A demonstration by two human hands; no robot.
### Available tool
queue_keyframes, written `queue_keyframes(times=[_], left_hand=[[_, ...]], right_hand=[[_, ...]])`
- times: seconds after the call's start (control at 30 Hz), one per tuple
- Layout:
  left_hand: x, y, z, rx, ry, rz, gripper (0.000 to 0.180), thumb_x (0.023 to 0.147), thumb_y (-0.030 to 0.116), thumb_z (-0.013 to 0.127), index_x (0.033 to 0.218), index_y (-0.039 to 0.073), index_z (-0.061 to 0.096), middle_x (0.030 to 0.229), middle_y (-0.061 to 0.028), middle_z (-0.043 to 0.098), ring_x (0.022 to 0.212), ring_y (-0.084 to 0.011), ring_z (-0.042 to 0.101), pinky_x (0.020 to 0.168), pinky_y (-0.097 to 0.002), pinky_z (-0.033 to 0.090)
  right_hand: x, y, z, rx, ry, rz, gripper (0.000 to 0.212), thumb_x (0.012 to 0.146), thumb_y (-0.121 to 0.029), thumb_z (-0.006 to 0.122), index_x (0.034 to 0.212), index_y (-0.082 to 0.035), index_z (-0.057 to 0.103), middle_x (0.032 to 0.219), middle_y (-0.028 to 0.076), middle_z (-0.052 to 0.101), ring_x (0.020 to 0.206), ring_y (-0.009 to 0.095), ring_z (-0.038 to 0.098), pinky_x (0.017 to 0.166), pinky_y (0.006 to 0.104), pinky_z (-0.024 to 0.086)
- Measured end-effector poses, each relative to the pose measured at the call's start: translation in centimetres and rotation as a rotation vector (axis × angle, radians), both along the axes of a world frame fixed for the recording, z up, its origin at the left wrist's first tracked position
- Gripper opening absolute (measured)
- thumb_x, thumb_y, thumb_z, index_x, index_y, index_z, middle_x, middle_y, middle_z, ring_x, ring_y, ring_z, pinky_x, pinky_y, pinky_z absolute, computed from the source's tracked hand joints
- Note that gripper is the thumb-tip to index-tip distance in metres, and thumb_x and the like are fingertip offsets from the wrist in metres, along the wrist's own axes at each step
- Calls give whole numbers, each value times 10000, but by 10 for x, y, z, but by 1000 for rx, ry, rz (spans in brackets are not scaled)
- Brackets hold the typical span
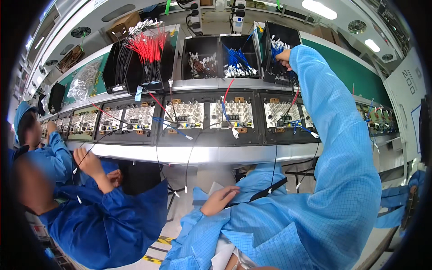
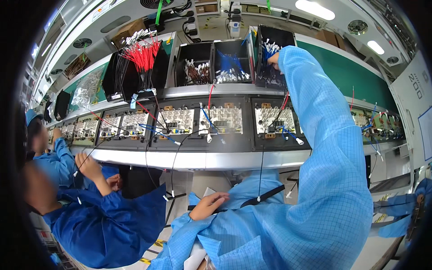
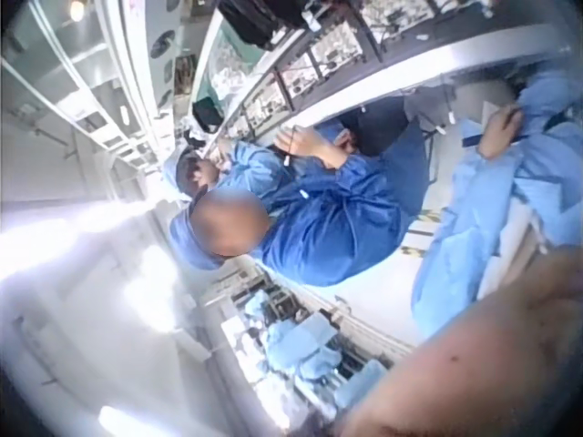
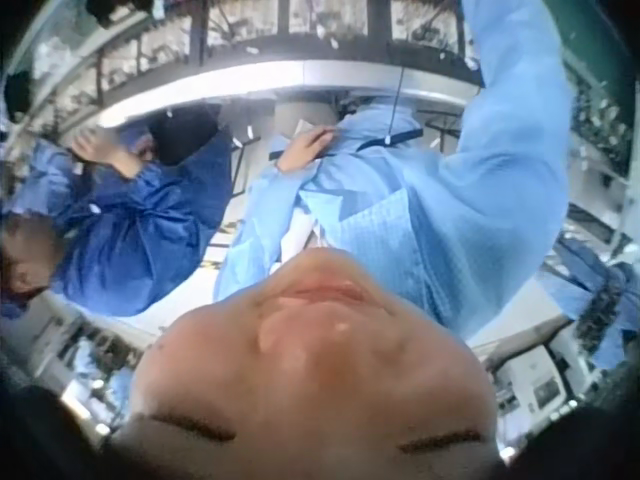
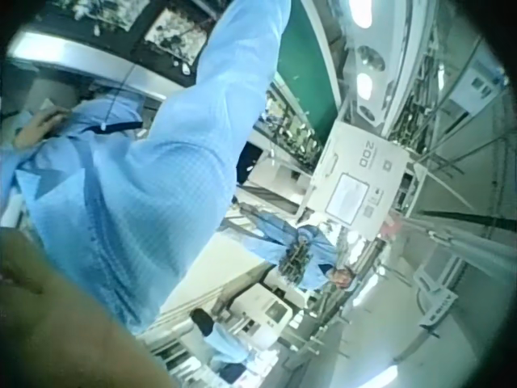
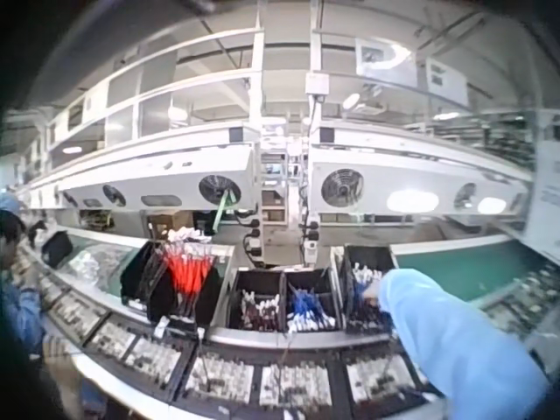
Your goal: Connecting wiring harnesses and cables to electronic components on an assembly line.
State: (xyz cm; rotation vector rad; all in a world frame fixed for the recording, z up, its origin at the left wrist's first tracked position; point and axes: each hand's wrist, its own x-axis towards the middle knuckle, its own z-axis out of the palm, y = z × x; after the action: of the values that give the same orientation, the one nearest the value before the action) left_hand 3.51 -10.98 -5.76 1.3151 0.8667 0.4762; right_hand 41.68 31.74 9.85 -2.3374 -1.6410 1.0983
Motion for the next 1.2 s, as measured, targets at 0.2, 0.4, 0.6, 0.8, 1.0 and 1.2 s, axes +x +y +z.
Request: queue_keyframes(times=[0.2,0.4,0.6,0.8,1.0,1.2], left_hand=[[-31,-8,-3,19,7,185,320,988,188,453,1226,-11,532,1128,-101,629,1060,-168,575,935,-285,425],[-63,-25,0,-23,44,310,310,989,179,452,1213,-15,545,1077,-115,636,1051,-174,577,935,-286,422],[-61,-19,20,7,62,341,312,980,173,466,1213,-19,544,1074,-116,639,1041,-179,584,934,-288,424],[-60,-17,53,8,-12,284,301,973,158,462,1187,-30,561,1078,-127,647,1047,-188,587,933,-305,430],[-74,-3,135,384,-93,-57,311,941,196,489,1138,-12,611,1095,-153,646,1033,-258,607,922,-344,451],[-76,9,195,785,-252,-176,300,900,191,512,1006,-51,653,943,-186,670,833,-308,658,753,-365,516]], right_hand=[[14,9,9,131,-111,41,279,788,-315,632,635,-84,600,562,18,544,476,134,509,494,357,489],[18,4,3,380,-559,610,317,767,-311,603,597,-55,680,571,68,637,481,182,602,511,329,508],[32,28,27,363,-371,77,353,794,-326,602,602,-34,649,564,89,623,480,191,596,502,334,503],[28,22,63,408,470,-271,212,884,-284,498,792,-96,530,711,5,566,623,141,566,633,331,538],[42,1,91,755,566,-77,241,966,-314,471,1078,-102,494,971,46,624,839,145,604,770,326,524],[20,-37,118,839,366,13,203,954,-295,532,985,-95,555,968,29,611,923,124,579,869,310,485]])
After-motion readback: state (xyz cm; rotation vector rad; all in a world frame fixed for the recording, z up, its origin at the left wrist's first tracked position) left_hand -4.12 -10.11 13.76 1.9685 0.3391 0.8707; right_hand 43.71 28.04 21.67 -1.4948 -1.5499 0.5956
